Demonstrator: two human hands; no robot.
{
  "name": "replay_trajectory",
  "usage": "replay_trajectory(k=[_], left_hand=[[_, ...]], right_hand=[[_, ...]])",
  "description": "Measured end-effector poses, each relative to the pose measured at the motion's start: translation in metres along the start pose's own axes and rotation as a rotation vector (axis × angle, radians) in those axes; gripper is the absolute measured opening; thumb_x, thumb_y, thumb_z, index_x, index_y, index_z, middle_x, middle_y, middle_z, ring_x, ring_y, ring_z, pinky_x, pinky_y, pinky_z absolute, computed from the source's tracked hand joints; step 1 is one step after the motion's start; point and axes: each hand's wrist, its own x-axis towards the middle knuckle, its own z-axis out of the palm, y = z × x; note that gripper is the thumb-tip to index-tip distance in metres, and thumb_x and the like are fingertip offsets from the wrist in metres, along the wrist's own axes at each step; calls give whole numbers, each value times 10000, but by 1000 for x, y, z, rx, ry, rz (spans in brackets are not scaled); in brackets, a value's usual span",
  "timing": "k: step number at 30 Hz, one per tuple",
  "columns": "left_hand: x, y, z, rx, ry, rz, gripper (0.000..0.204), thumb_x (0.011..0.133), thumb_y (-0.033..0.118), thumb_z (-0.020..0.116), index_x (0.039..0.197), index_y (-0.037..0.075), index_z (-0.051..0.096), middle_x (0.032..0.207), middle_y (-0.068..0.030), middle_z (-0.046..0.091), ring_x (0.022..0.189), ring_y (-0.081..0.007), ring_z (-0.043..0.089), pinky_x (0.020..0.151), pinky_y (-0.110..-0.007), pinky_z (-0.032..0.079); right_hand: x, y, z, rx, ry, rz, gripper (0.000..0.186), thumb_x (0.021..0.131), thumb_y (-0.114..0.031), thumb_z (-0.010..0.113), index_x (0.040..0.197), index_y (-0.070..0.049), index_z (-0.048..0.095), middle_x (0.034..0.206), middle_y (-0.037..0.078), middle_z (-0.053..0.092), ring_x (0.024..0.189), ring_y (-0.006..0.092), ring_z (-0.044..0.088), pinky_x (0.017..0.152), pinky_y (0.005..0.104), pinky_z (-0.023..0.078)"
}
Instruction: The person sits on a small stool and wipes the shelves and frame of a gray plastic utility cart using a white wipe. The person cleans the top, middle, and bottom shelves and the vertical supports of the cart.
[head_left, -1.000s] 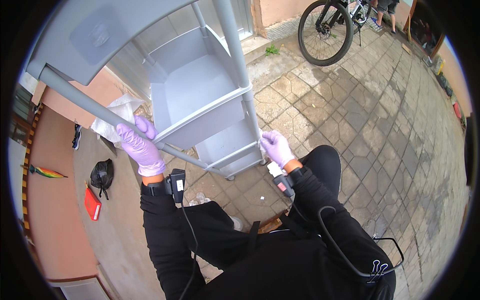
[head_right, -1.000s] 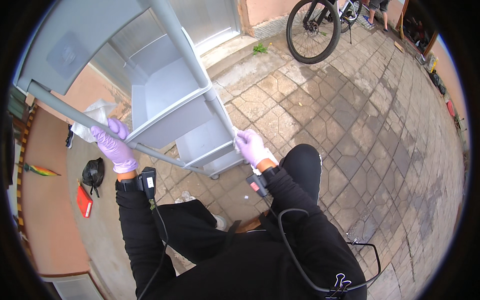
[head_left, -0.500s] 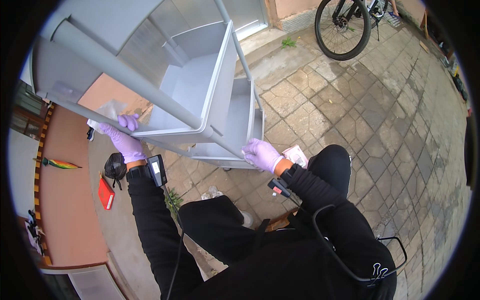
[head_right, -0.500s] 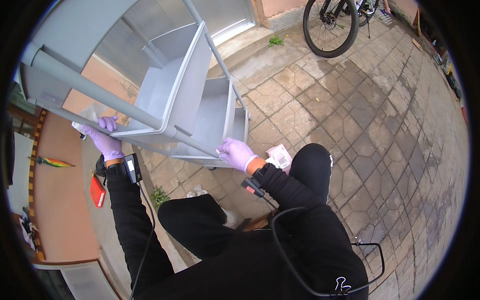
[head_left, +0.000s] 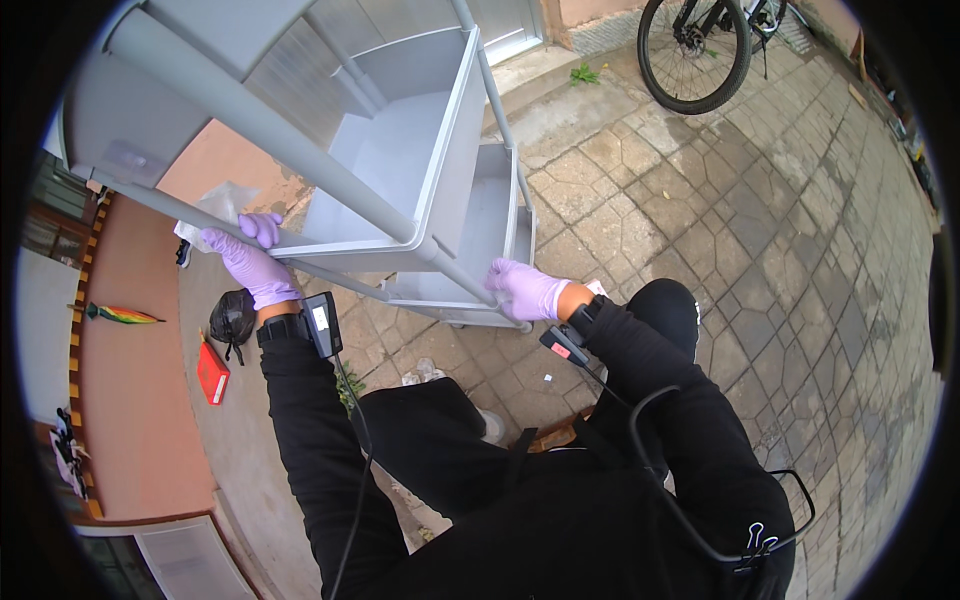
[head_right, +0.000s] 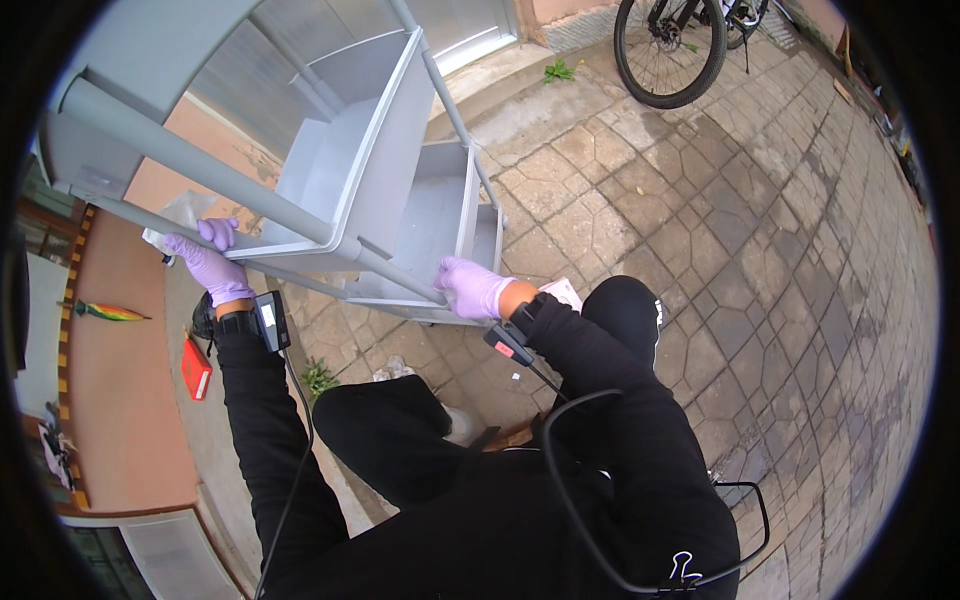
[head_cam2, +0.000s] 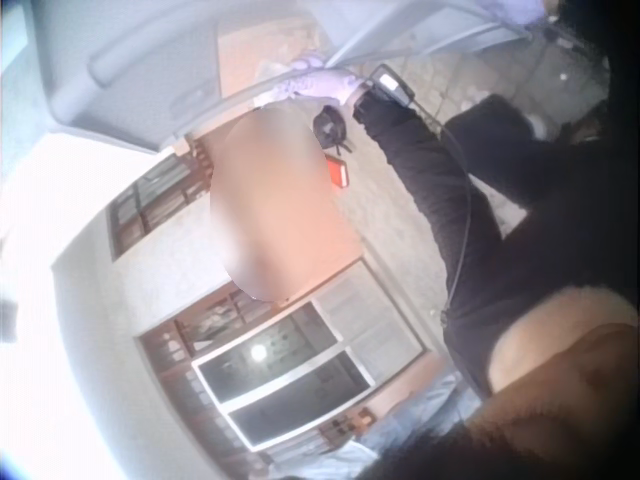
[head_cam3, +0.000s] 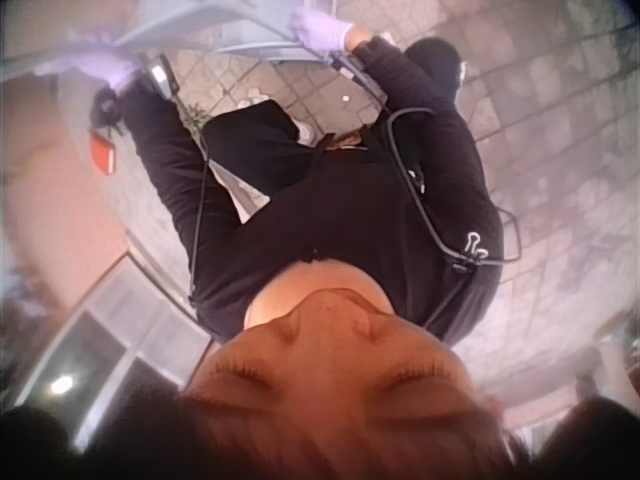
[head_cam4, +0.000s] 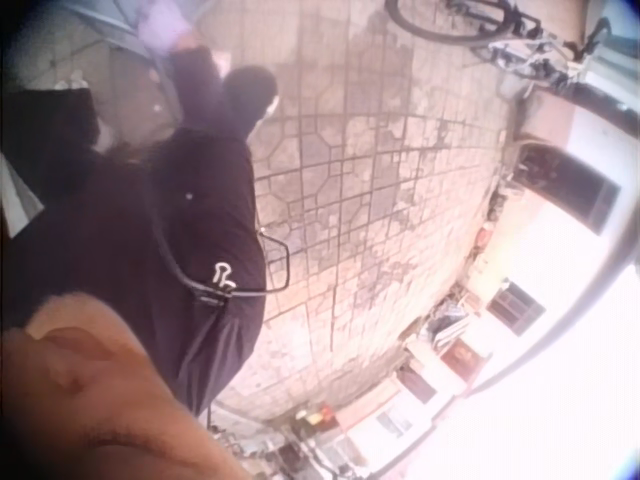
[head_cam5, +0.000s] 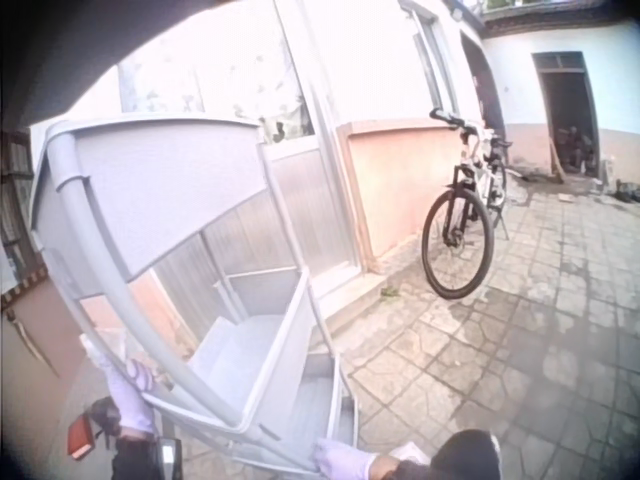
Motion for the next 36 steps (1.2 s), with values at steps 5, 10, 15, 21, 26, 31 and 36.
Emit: replay_trajectory(k=[5,10,15,21,26,31,36], left_hand=[[-3,2,1,2,-5,-15,726,855,817,332,667,117,346,559,-7,304,541,-173,298,771,-375,446],[-5,4,3,-30,10,-30,730,845,823,338,668,115,342,560,-11,304,547,-177,299,775,-377,441],[-6,6,2,-8,-16,-18,731,843,824,338,667,115,338,569,-12,309,563,-180,305,785,-381,436],[-7,5,-1,6,-59,7,726,842,822,348,663,118,345,572,-14,318,559,-182,314,805,-379,427],[-4,3,-3,-13,-73,-25,722,844,822,340,669,121,352,571,-7,311,561,-178,317,797,-371,422],[-4,4,-4,-29,-83,-32,717,852,815,340,674,121,354,571,-2,306,558,-175,317,794,-359,421],[-5,4,-3,-4,-81,5,713,863,806,333,675,118,347,571,-4,303,555,-173,298,791,-361,424]], right_hand=[[-18,1,5,55,100,-15,346,725,-93,760,1043,13,675,1036,161,595,963,345,599,855,386,496],[-40,-13,31,-117,420,-148,205,766,-123,723,916,-4,651,930,123,583,854,315,598,772,394,505],[-63,-31,59,-237,329,-87,126,826,-165,673,844,-48,628,872,109,570,792,307,587,684,412,503],[-59,-36,38,-138,495,-124,126,812,-126,683,912,-55,652,911,116,587,863,316,597,732,395,509],[-57,-26,30,-201,594,14,116,809,-109,675,911,-60,658,921,115,588,869,319,596,746,388,512],[-57,-16,35,-138,545,-123,98,807,-99,668,896,-61,651,927,117,593,879,313,599,760,392,514],[-39,-31,6,29,670,365,181,872,-62,584,1036,-24,648,1011,150,608,921,321,615,813,376,511]])
